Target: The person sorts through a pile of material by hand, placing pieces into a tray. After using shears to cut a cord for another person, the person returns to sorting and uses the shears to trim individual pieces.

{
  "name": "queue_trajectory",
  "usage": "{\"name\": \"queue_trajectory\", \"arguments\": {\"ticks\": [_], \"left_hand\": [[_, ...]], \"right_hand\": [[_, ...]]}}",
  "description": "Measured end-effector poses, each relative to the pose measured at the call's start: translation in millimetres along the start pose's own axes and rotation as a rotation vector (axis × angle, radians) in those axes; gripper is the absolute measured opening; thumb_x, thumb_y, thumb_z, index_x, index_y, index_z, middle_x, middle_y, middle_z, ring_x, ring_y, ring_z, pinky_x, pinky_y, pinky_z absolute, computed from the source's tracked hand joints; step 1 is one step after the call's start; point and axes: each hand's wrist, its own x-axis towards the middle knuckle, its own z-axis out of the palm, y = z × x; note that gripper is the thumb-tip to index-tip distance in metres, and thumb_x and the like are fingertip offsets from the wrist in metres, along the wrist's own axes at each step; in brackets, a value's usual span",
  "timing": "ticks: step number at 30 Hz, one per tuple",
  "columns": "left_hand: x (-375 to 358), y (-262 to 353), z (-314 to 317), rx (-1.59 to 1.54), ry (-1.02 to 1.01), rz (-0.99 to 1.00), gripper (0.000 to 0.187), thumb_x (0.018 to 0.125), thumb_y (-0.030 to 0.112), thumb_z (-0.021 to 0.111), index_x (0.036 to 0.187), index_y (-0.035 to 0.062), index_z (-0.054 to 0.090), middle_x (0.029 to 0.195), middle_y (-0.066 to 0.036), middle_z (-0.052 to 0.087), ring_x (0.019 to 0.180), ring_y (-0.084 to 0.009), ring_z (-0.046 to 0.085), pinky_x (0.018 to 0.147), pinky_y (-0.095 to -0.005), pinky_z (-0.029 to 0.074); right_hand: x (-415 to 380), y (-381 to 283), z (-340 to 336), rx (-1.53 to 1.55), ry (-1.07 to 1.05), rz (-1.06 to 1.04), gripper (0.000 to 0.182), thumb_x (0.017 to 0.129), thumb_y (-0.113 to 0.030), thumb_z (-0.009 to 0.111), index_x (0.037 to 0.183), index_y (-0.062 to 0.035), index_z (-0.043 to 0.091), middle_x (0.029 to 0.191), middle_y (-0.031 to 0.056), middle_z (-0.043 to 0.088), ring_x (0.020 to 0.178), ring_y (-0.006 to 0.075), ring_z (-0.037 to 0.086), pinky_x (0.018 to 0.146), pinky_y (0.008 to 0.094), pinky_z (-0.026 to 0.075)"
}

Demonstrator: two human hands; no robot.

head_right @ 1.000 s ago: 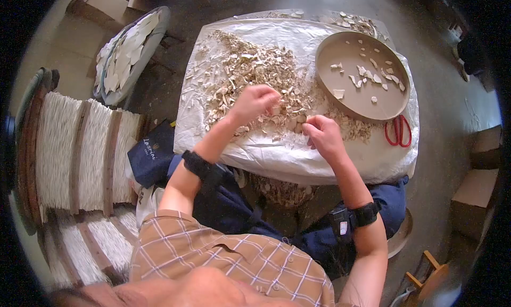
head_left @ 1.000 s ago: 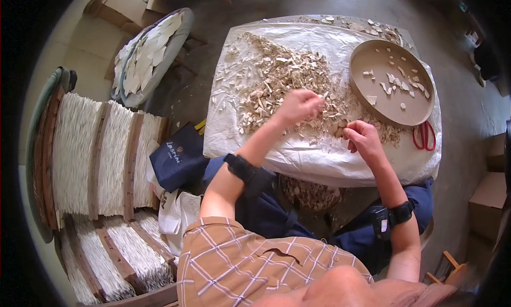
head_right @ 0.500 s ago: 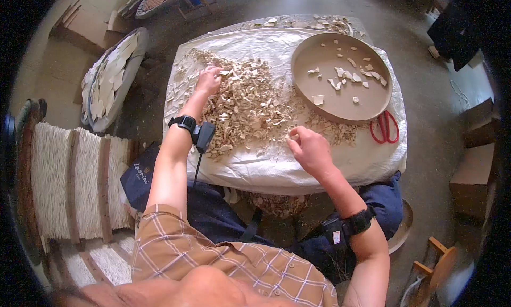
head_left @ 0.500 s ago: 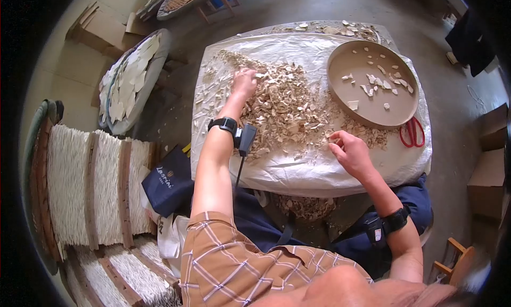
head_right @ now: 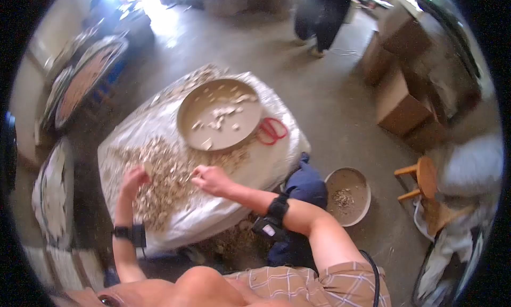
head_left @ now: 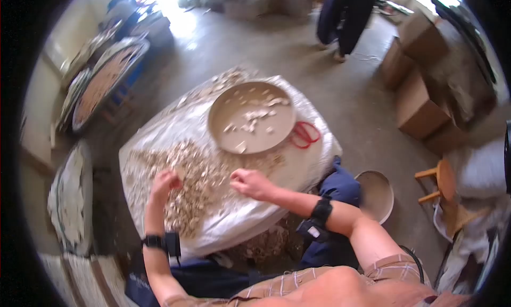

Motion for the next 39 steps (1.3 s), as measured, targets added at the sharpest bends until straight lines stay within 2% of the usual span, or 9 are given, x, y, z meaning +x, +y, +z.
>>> {"name": "queue_trajectory", "arguments": {"ticks": [4, 7, 22, 25, 26, 28, 32, 34, 39], "left_hand": [[-43, 29, 76, 0.069, -0.201, -0.118, 0.019, 0.082, 0.015, 0.053, 0.089, -0.0025, 0.056, 0.076, -0.011, 0.061, 0.068, -0.0191, 0.062, 0.062, -0.0294, 0.052], [-64, 29, 111, 0.099, -0.315, -0.111, 0.018, 0.084, 0.011, 0.049, 0.091, -0.0044, 0.054, 0.077, -0.013, 0.06, 0.066, -0.0201, 0.062, 0.06, -0.0287, 0.053], [-81, -1, 138, -0.084, -0.152, -0.056, 0.017, 0.086, 0.012, 0.046, 0.089, -0.0029, 0.053, 0.068, -0.007, 0.058, 0.055, -0.0146, 0.059, 0.053, -0.026, 0.052], [-67, -6, 132, 0.05, 0.042, 0.007, 0.016, 0.084, 0.013, 0.048, 0.084, -0.002, 0.055, 0.065, -0.006, 0.057, 0.052, -0.0135, 0.057, 0.049, -0.0253, 0.049], [-54, -23, 113, 0.151, 0.013, 0.043, 0.022, 0.082, 0.013, 0.051, 0.098, -0.002, 0.052, 0.075, -0.008, 0.059, 0.057, -0.0133, 0.057, 0.052, -0.0254, 0.049], [-46, -39, 98, 0.6, 0.313, 0.322, 0.042, 0.079, 0.015, 0.056, 0.116, 0.0002, 0.043, 0.096, -0.012, 0.056, 0.067, -0.0131, 0.057, 0.059, -0.0261, 0.048], [-61, -6, 99, 0.46, 0.358, 0.305, 0.057, 0.077, 0.016, 0.058, 0.126, 0.0027, 0.033, 0.114, -0.014, 0.047, 0.078, -0.015, 0.056, 0.066, -0.0279, 0.048], [-60, 0, 97, 0.303, 0.321, 0.333, 0.054, 0.077, 0.015, 0.059, 0.125, 0.0021, 0.035, 0.116, -0.014, 0.046, 0.079, -0.0162, 0.056, 0.064, -0.0268, 0.048], [-73, 13, 99, 0.261, 0.269, 0.321, 0.05, 0.078, 0.012, 0.058, 0.123, 0.0017, 0.038, 0.115, -0.012, 0.047, 0.075, -0.0124, 0.056, 0.06, -0.0225, 0.047]], "right_hand": [[-6, -25, -15, 0.314, -0.055, 0.116, 0.03, 0.082, -0.026, 0.053, 0.101, -0.0025, 0.055, 0.07, 0.009, 0.059, 0.057, 0.0154, 0.057, 0.054, 0.0298, 0.048], [-2, -18, -11, 0.43, -0.105, -0.012, 0.024, 0.082, -0.023, 0.054, 0.094, -0.0026, 0.058, 0.067, 0.0061, 0.058, 0.051, 0.0112, 0.055, 0.048, 0.025, 0.046], [-11, -14, -8, 0.34, -0.125, -0.044, 0.015, 0.078, -0.011, 0.055, 0.089, -0.0015, 0.058, 0.066, 0.0049, 0.057, 0.053, 0.01, 0.054, 0.047, 0.0235, 0.044], [-1, 9, 4, 0.067, 0.169, -0.277, 0.025, 0.075, -0.007, 0.053, 0.099, 0.0004, 0.052, 0.076, 0.0107, 0.06, 0.062, 0.0142, 0.058, 0.054, 0.0268, 0.048], [2, 13, 2, 0.161, 0.108, -0.161, 0.026, 0.074, -0.008, 0.055, 0.099, 0.0, 0.052, 0.078, 0.0118, 0.06, 0.067, 0.0162, 0.059, 0.059, 0.029, 0.049], [4, 5, -9, 0.101, 0.194, -0.078, 0.025, 0.072, -0.014, 0.052, 0.095, -0.0041, 0.058, 0.082, 0.0129, 0.061, 0.072, 0.021, 0.06, 0.065, 0.033, 0.047], [6, 15, -43, 0.058, 0.26, -0.086, 0.025, 0.069, -0.01, 0.044, 0.086, -0.0054, 0.062, 0.083, 0.0118, 0.062, 0.075, 0.0236, 0.06, 0.07, 0.0326, 0.047], [9, 40, -65, -0.26, 0.465, -0.124, 0.026, 0.066, -0.01, 0.045, 0.084, -0.005, 0.063, 0.08, 0.0132, 0.061, 0.076, 0.0263, 0.059, 0.072, 0.0352, 0.046], [12, 74, -147, -0.853, 0.176, 0.309, 0.024, 0.068, -0.013, 0.045, 0.082, -0.0021, 0.062, 0.09, 0.0191, 0.059, 0.083, 0.0333, 0.057, 0.076, 0.0399, 0.045]]}}
